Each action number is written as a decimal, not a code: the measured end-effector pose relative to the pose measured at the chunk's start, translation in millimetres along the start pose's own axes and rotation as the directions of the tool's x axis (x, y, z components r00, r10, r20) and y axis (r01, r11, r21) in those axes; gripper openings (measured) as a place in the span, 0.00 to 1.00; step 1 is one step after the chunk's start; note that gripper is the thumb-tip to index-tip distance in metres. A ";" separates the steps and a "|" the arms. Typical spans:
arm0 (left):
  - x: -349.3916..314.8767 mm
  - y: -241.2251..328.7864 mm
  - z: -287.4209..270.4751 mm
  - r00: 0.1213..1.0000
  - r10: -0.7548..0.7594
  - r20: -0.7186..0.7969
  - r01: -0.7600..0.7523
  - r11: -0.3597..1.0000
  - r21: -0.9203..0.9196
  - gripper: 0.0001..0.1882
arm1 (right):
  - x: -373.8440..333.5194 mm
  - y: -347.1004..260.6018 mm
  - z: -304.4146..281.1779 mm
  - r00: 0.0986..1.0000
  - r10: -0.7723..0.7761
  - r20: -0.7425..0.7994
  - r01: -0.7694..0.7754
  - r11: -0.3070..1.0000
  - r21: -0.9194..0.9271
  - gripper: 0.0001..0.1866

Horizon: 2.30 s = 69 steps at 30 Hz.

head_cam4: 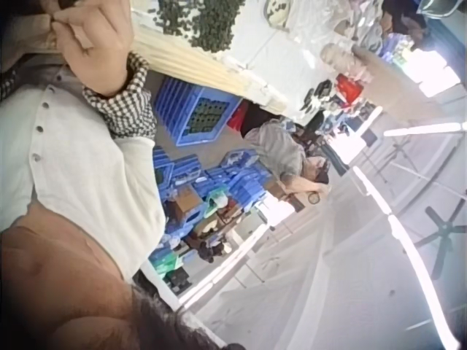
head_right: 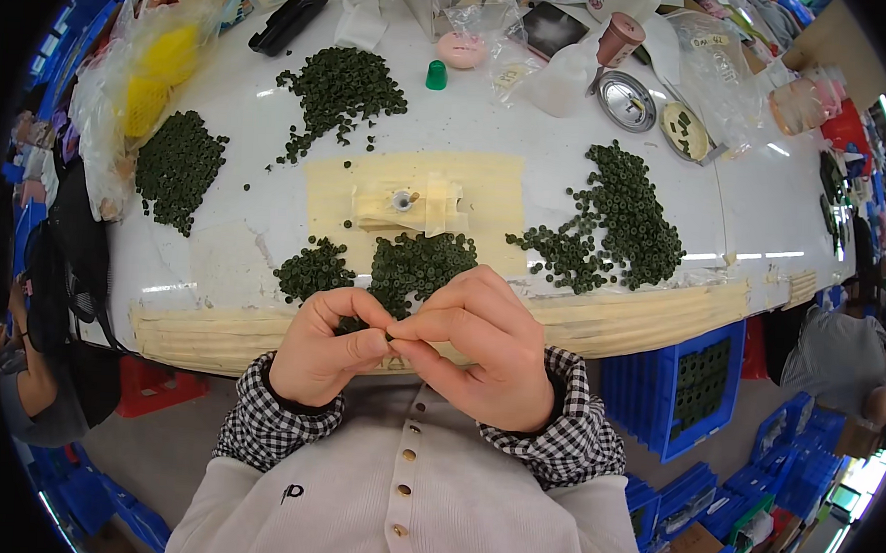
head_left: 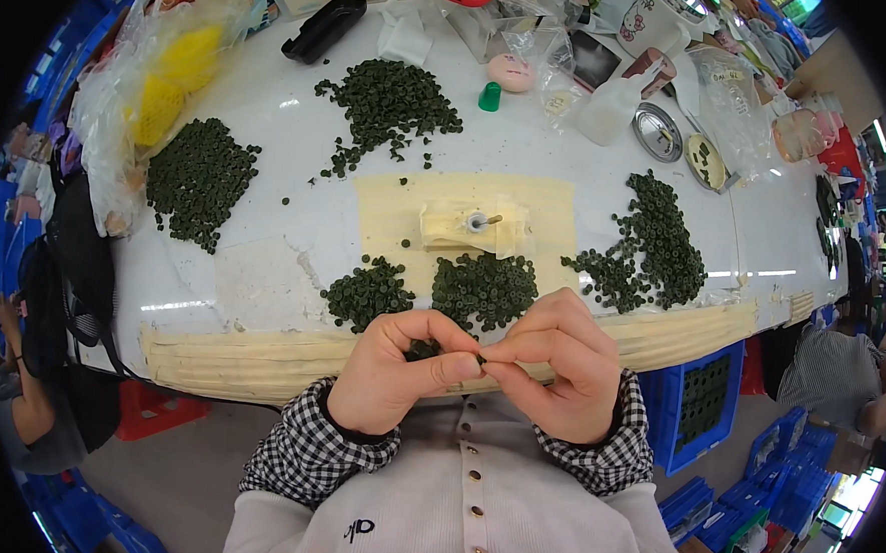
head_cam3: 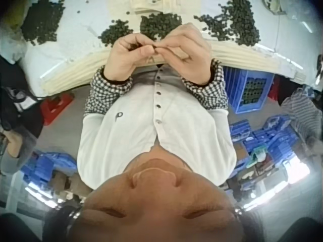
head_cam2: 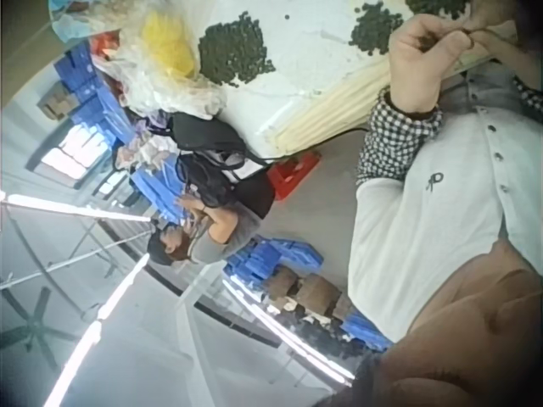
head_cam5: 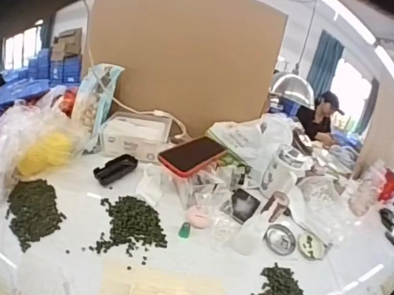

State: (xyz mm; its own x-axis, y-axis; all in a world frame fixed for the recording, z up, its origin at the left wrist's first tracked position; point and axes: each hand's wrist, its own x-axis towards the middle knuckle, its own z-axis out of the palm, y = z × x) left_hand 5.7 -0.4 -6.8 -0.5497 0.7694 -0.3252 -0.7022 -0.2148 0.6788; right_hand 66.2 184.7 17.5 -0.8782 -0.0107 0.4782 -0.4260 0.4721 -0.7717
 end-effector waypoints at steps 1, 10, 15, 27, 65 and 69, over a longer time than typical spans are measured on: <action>-0.6 1.6 0.1 1.000 -0.009 -0.009 0.009 1.000 0.025 0.05 | 0.8 -0.8 -0.6 1.000 -0.027 0.006 0.027 0.998 -0.050 0.13; -3.7 10.6 5.9 0.994 0.087 -0.059 -0.061 0.936 0.347 0.06 | -0.3 0.5 2.6 0.995 -0.101 0.016 0.102 0.977 -0.188 0.12; -2.7 4.9 3.8 0.984 0.173 -0.044 -0.139 0.896 0.421 0.05 | -2.2 3.2 5.2 1.000 -0.008 -0.002 0.008 0.999 -0.042 0.11; -4.5 0.4 4.4 0.953 0.298 -0.057 -0.231 0.834 0.502 0.05 | -8.2 2.3 10.4 0.962 0.270 0.027 -0.268 0.930 0.251 0.09; -22.3 16.2 -7.9 0.988 0.075 -0.138 -0.116 0.942 -0.314 0.14 | 5.1 27.0 18.3 0.997 0.013 0.070 0.027 0.832 -0.553 0.07; -19.0 9.1 -9.1 0.996 0.081 -0.046 -0.091 0.960 -0.264 0.14 | 4.6 23.4 17.1 0.999 0.023 0.030 -0.005 0.858 -0.513 0.08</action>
State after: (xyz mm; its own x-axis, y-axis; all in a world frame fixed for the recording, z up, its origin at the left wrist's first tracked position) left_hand 5.7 -22.4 -0.4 -0.6251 0.7212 -0.2986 -0.7441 -0.4350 0.5071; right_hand 48.5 180.6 -5.5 -0.8939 -0.0261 0.4476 -0.2502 0.8575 -0.4496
